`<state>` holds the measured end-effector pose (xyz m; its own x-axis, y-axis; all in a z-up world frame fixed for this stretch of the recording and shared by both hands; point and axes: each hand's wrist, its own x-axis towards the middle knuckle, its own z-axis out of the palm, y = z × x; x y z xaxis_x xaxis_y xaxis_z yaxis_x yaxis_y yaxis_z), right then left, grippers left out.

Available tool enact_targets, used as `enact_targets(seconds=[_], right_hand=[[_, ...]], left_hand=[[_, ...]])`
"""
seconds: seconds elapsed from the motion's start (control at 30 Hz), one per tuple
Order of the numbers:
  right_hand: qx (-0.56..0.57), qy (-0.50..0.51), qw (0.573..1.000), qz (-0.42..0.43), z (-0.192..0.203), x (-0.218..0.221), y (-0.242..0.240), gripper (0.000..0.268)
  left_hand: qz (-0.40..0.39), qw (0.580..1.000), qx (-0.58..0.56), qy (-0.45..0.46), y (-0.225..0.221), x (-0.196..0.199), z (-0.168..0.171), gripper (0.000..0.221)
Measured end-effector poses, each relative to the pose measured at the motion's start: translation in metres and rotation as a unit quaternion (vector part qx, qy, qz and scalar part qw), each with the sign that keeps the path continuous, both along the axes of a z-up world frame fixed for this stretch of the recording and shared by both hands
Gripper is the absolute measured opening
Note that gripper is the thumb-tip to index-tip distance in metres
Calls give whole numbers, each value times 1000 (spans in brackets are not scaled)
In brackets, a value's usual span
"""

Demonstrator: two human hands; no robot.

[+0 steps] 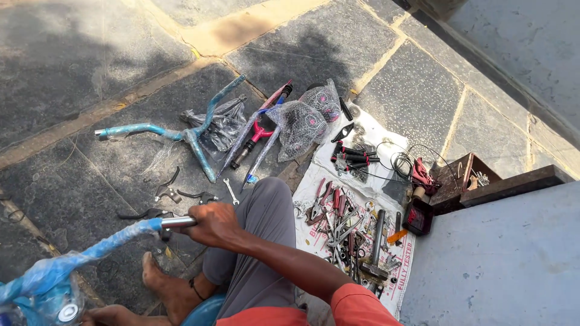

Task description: Unwrapping protective materials and assembling bicycle handlebar components.

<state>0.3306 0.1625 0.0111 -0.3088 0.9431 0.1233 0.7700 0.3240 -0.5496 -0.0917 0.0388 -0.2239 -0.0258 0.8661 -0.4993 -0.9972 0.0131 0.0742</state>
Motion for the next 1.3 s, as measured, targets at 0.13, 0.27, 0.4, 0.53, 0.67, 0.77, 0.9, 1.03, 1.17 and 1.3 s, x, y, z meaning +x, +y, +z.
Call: enact_targets(seconds=[0.13,0.27,0.4,0.53,0.67,0.77,0.9,1.03,1.17,1.3], right_hand=[[87,-81,993,-14,26,13,-10,42],[47,-49,996,54,-3,24,-15,31],[20,-177,984,2,25,0,-10,43],[-7,-219,975,-32,32,5,-6,47],[21,-221,975,-32,29,7,-4,46],[31,-228,973,-24,24,11,-6,47],[-6,-225,973,-45,34,11,-7,49],[-63,-207,975,-59,39,11,-14,46],[-74,-177,980,-59,40,13,-22,43],[-196,-62,978,-39,94,-13,-59,44]], left_hand=[[10,1000,-25,-13,-10,50,-18,42],[173,977,-113,52,-9,121,22,46],[148,986,-71,0,-3,145,55,58],[63,967,-199,143,2,163,147,74],[19,888,-190,419,4,161,110,77],[-19,837,-54,545,5,154,132,72],[-25,837,29,546,15,153,135,71],[0,813,55,580,13,155,141,76],[11,807,55,589,13,157,145,78],[26,687,-9,726,17,158,150,95]])
